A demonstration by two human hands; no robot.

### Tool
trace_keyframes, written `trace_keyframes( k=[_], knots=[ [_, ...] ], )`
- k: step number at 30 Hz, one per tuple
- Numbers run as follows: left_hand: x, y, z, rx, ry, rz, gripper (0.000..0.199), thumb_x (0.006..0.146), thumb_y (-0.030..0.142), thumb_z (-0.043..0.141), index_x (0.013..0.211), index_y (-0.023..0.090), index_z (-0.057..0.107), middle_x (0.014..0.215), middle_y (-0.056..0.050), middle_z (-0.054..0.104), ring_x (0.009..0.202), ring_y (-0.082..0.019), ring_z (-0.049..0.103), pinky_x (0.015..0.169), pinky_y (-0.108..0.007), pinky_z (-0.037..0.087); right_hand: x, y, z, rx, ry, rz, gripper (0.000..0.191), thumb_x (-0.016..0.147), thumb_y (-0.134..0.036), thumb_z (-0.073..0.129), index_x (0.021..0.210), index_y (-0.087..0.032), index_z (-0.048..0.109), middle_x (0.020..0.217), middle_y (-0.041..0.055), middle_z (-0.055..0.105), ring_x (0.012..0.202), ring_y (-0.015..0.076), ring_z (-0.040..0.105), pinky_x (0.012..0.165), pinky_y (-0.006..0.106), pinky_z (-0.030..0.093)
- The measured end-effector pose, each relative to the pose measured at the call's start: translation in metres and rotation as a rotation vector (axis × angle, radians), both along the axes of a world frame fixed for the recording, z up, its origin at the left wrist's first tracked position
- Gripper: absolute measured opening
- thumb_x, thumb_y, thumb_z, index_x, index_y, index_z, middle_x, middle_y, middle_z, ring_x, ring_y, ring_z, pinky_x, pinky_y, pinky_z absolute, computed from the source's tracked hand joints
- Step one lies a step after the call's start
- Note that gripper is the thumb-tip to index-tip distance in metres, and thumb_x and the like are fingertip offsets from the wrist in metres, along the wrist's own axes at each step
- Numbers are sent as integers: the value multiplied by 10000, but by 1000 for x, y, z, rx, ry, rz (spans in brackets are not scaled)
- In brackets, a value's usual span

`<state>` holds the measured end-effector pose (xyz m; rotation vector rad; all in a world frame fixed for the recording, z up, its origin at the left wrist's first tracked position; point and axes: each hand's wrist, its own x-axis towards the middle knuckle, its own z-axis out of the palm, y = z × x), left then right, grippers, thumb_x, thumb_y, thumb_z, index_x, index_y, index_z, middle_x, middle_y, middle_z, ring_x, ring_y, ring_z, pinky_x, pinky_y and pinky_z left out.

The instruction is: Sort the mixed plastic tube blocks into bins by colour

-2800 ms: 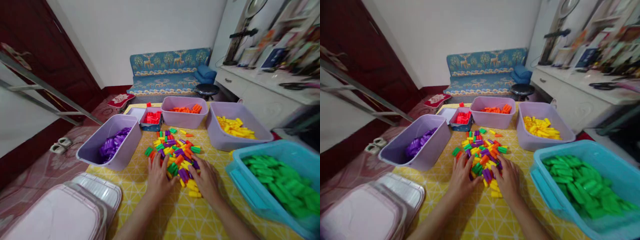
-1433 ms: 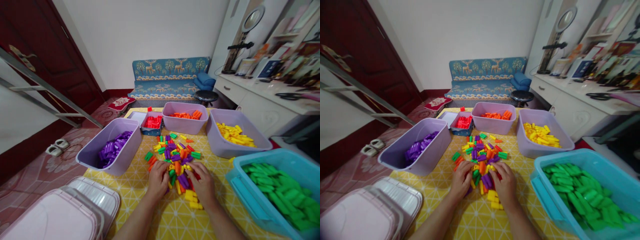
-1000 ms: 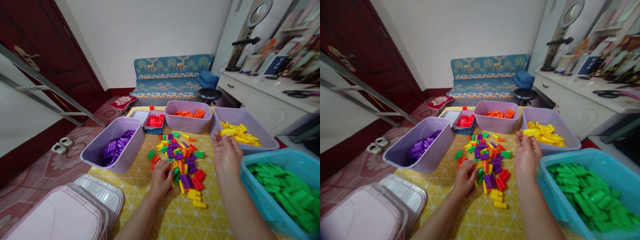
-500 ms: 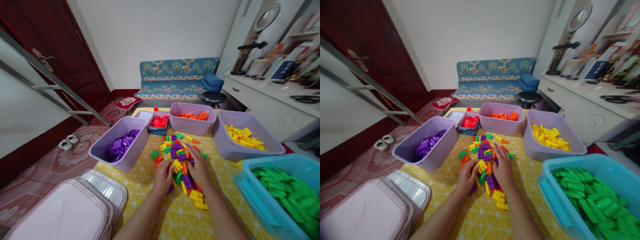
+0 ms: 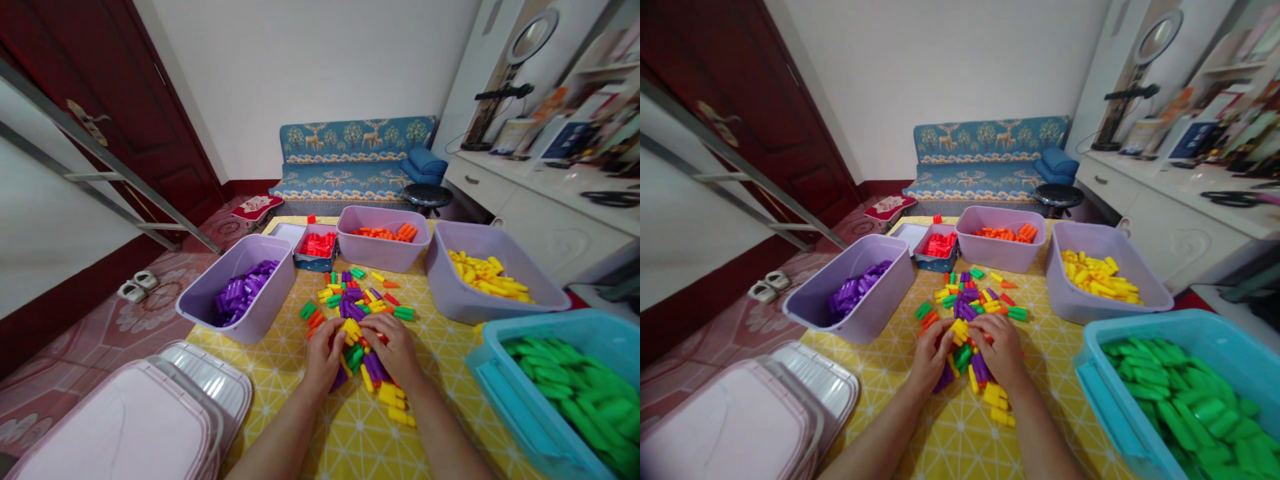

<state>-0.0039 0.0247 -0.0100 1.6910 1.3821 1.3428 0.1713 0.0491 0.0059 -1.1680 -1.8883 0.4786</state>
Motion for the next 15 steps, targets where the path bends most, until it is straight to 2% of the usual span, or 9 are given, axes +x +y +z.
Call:
trace_keyframes(
  k=[3,8,11,15],
  knots=[
    [-1,0,1,24,-60,-15,229,913,289,518,1074,192,648,1054,-78,699,991,-204,641,892,-351,495,-6,-1,6,100,-100,66,169,823,-380,663,917,-247,709,961,50,700,938,233,609,851,407,459],
    [0,-1,0,12,-81,-2,267,894,279,553,1138,203,628,1122,-81,683,1054,-211,627,939,-373,486,-6,-3,4,109,-52,-6,125,838,-326,629,897,-252,711,877,46,707,867,224,619,817,400,470],
    [2,-1,-1,-20,-77,-28,295,899,272,539,1178,203,603,1082,-79,691,985,-198,649,890,-361,515,2,-1,9,3,102,-114,175,820,-360,634,911,-227,702,861,56,710,822,223,635,779,379,495],
    [2,0,-1,13,3,-19,252,890,257,544,1120,206,635,1064,-73,693,978,-198,644,873,-350,512,21,13,30,-209,496,-261,273,773,-416,678,917,-183,675,702,11,672,633,160,608,621,283,493]
  ],
)
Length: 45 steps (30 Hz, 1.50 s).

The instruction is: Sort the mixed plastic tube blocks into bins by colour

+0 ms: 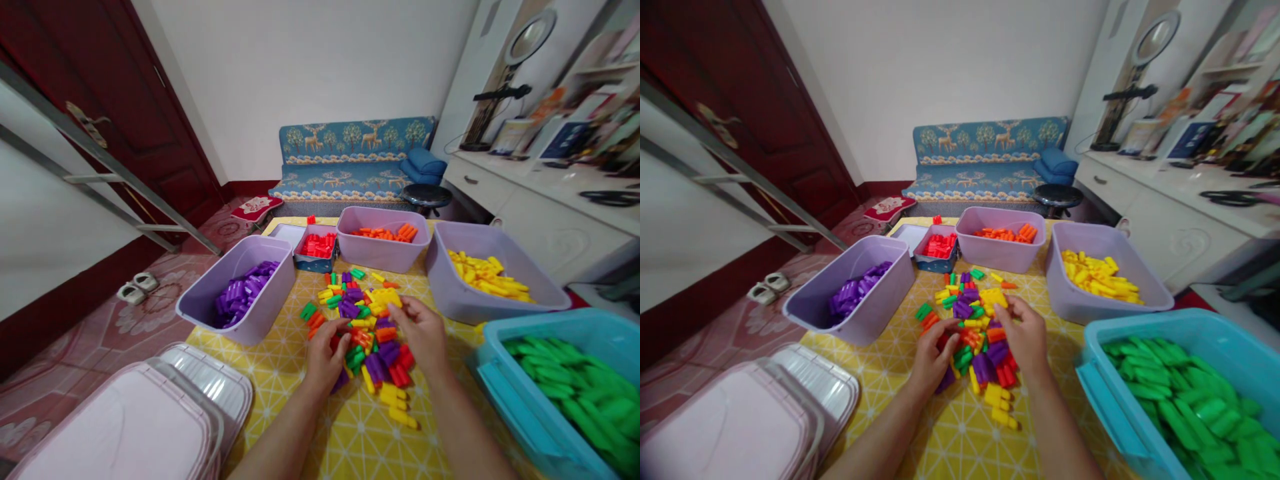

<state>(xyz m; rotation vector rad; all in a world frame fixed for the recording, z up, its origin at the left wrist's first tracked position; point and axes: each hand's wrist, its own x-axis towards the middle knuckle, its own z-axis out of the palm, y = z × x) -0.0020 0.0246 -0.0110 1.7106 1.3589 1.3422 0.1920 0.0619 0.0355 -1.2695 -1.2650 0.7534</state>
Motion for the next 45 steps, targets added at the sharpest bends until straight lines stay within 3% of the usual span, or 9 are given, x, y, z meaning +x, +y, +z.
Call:
trace_keyframes(
  k=[7,12,16,21,24,28,33,39,45],
  knots=[
    [-1,0,0,60,80,6,214,895,217,530,1080,203,635,1029,-69,684,965,-184,630,867,-337,503,32,36,39,39,873,-293,264,614,-281,775,716,-165,561,609,-44,596,561,72,553,559,185,474],
    [3,4,17,178,307,23,290,875,187,542,1154,233,611,1193,-88,607,1134,-225,542,983,-420,430,35,37,53,-26,1073,-357,113,795,-230,625,748,-163,547,612,-61,565,521,43,526,556,169,485],
    [14,30,28,120,473,34,492,798,326,662,1273,248,560,1329,-130,507,1233,-314,455,1016,-512,386,35,38,63,-51,1157,-382,127,878,-224,529,766,-166,544,644,-67,562,513,25,526,579,159,484],
    [22,59,21,32,570,79,532,763,435,689,1262,283,588,1363,-115,486,1299,-362,371,1069,-571,298,36,46,68,-4,1140,-316,178,914,-292,469,814,-184,567,829,-16,664,675,47,616,673,187,516],
    [21,61,18,33,558,83,474,771,422,690,1225,304,618,1308,-81,536,1276,-321,396,1078,-517,303,32,42,58,-6,981,-211,192,815,-375,608,878,-195,614,935,22,701,753,91,641,675,219,516],
    [18,59,19,43,493,58,357,781,323,697,1137,317,672,1211,-46,596,1170,-265,478,1012,-440,374,30,23,28,-114,388,-18,390,648,-415,759,956,-184,699,890,60,717,747,151,634,654,254,498],
    [17,61,21,29,421,46,218,780,247,701,988,307,729,1069,-18,662,1062,-242,520,936,-406,403,37,10,-12,-279,-259,404,249,586,-271,762,823,-192,759,800,42,703,705,192,631,641,304,504],
    [16,59,25,55,325,-90,182,866,331,613,987,259,727,944,-23,711,963,-216,556,890,-365,416,11,22,-32,-228,-35,226,322,722,-445,679,871,-162,710,802,43,701,697,187,635,640,283,500],
    [16,59,21,46,277,-83,327,774,409,711,1050,235,700,976,-48,703,975,-241,568,876,-367,435,-13,19,-39,-188,108,214,438,736,-584,650,836,-159,687,777,51,702,734,225,649,657,306,516]
  ],
)
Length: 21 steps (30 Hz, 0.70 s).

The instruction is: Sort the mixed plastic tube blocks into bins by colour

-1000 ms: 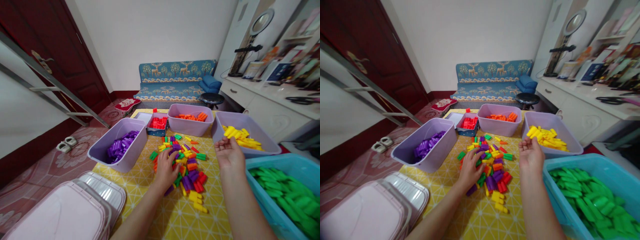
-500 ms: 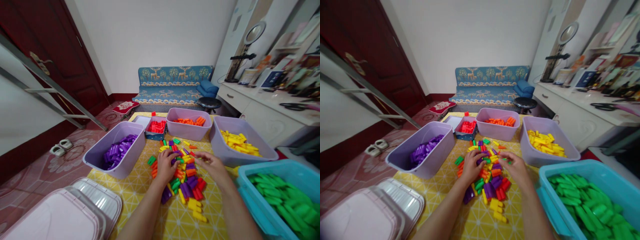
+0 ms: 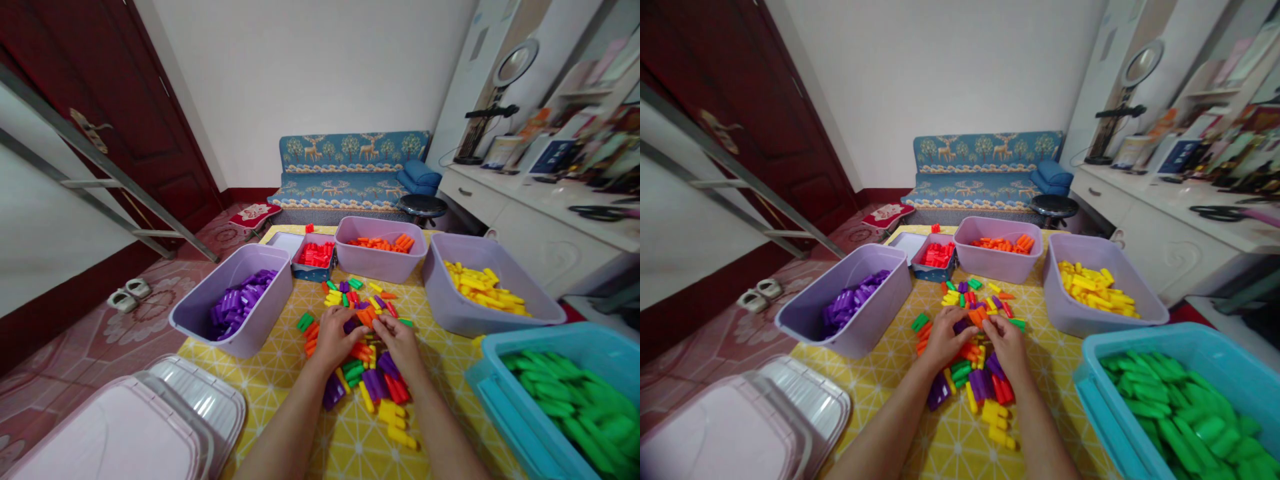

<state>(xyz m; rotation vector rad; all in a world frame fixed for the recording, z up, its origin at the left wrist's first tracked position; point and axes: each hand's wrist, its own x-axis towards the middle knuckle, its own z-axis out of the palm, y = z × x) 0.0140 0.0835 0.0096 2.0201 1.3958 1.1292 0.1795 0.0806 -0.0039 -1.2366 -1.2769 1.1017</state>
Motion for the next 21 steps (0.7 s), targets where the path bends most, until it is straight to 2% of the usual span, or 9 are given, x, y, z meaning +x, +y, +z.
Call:
trace_keyframes(
  k=[4,8,13,17,21],
  knots=[
    [0,2,-4,-17,-98,-16,384,778,357,715,1142,245,665,1075,-57,692,1008,-232,582,904,-360,437,3,-3,-5,18,-19,-22,436,742,-557,664,887,-148,702,868,86,712,812,252,661,731,349,531],
    [-1,4,-6,-9,-79,-38,197,791,294,701,976,230,719,967,-48,711,977,-231,587,901,-362,434,5,-5,0,49,24,-63,401,723,-523,698,887,-157,686,928,98,705,811,241,662,728,345,538],
    [-2,5,-6,5,-47,-44,149,797,297,692,926,226,715,934,-42,702,966,-230,584,881,-355,436,2,-6,14,-26,110,-43,413,682,-491,731,917,-161,652,820,66,700,659,182,641,637,301,529],
    [-1,4,-7,-9,-106,-21,188,862,340,610,973,219,702,971,-49,698,964,-214,597,874,-343,446,3,-3,17,-33,60,-23,433,677,-445,724,995,-155,668,790,35,681,634,149,621,607,266,508],
    [0,3,-9,-32,-172,4,222,888,328,566,1043,217,681,1027,-52,696,982,-203,609,894,-341,453,14,3,23,-132,-22,38,368,647,-388,727,918,-143,684,636,-4,629,532,123,568,499,231,457]
  ],
)
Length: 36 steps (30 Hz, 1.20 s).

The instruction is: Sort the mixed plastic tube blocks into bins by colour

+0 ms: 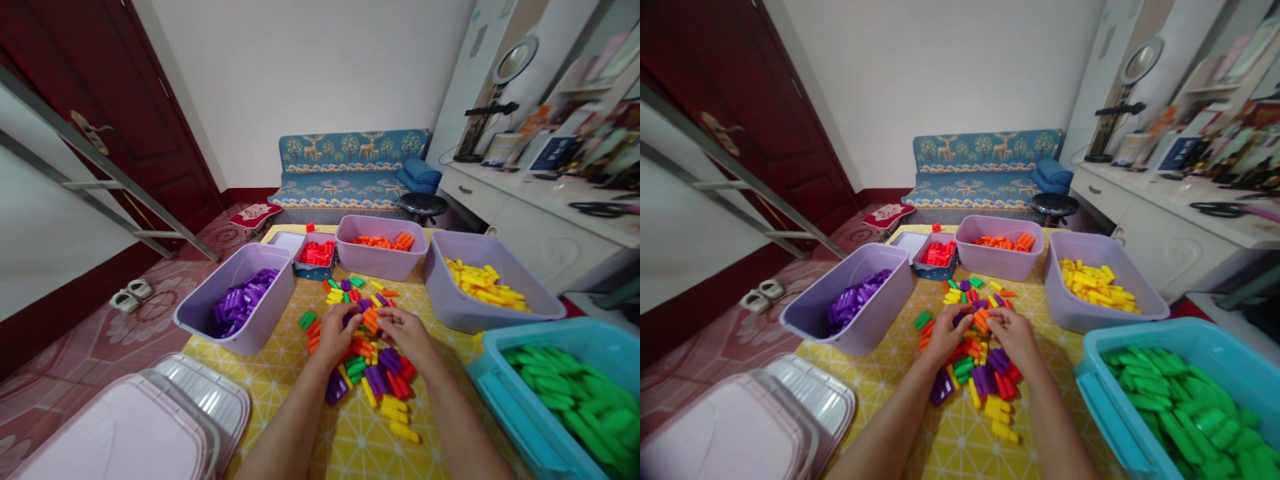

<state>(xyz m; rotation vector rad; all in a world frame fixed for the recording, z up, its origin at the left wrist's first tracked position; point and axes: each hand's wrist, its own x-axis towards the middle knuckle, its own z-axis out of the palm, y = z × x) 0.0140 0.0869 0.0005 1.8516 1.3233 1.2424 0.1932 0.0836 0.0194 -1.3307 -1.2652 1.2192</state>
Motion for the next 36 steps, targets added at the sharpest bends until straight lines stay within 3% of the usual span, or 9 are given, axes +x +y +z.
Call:
trace_keyframes(
  k=[4,7,10,15,18,22,26,30,36],
  knots=[
    [0,1,1,-1,29,-2,217,884,315,568,1032,213,689,1019,-59,698,982,-212,609,904,-358,458,6,8,31,-33,0,-20,348,606,-371,758,849,-132,686,593,4,627,489,128,563,469,238,460],
    [-1,1,1,5,50,3,208,872,296,586,1027,204,689,1014,-63,699,979,-214,609,901,-363,462,1,14,63,243,253,-177,475,695,-418,722,1099,-185,632,973,66,698,804,186,683,702,299,550],
    [-1,1,0,18,75,0,195,842,258,623,1016,201,690,1005,-62,697,975,-211,608,897,-358,463,-7,16,75,439,361,-214,542,769,-423,677,1261,-248,530,1265,89,600,1060,217,638,854,355,532],
    [-1,0,0,27,114,-1,234,782,175,664,1014,202,687,998,-53,695,977,-207,598,906,-355,455,2,11,36,323,-150,-210,304,776,-395,617,970,-173,695,964,101,717,879,229,665,803,369,522],
    [0,0,2,31,126,-7,229,778,170,664,1003,204,689,991,-49,693,971,-204,596,906,-354,451,13,5,6,240,-520,-92,170,701,-256,623,828,-207,724,834,57,723,733,206,654,714,339,511],
    [1,-1,3,24,121,-5,231,766,152,667,992,197,692,979,-49,693,958,-200,597,898,-348,451,15,-2,-11,204,-770,54,310,631,-118,625,879,-262,743,857,33,712,613,164,613,588,279,464],
    [1,-1,3,33,126,-8,243,752,167,687,993,203,695,978,-47,692,959,-204,594,895,-348,452,10,-3,-17,279,-856,16,362,645,-131,643,961,-282,734,946,41,682,677,165,615,633,276,449],
    [0,-2,3,38,146,-7,276,732,182,710,1005,214,696,993,-46,690,971,-211,591,902,-356,451,10,-3,-24,293,-863,-39,256,771,-226,577,987,-260,710,974,58,660,758,193,624,678,305,454],
    [0,-2,3,57,165,-30,405,704,256,759,1097,218,673,1034,-58,685,1007,-236,585,907,-370,447,6,-4,-26,390,-565,-92,264,891,-349,443,977,-242,669,1024,80,663,977,229,617,873,361,467]
  ],
)
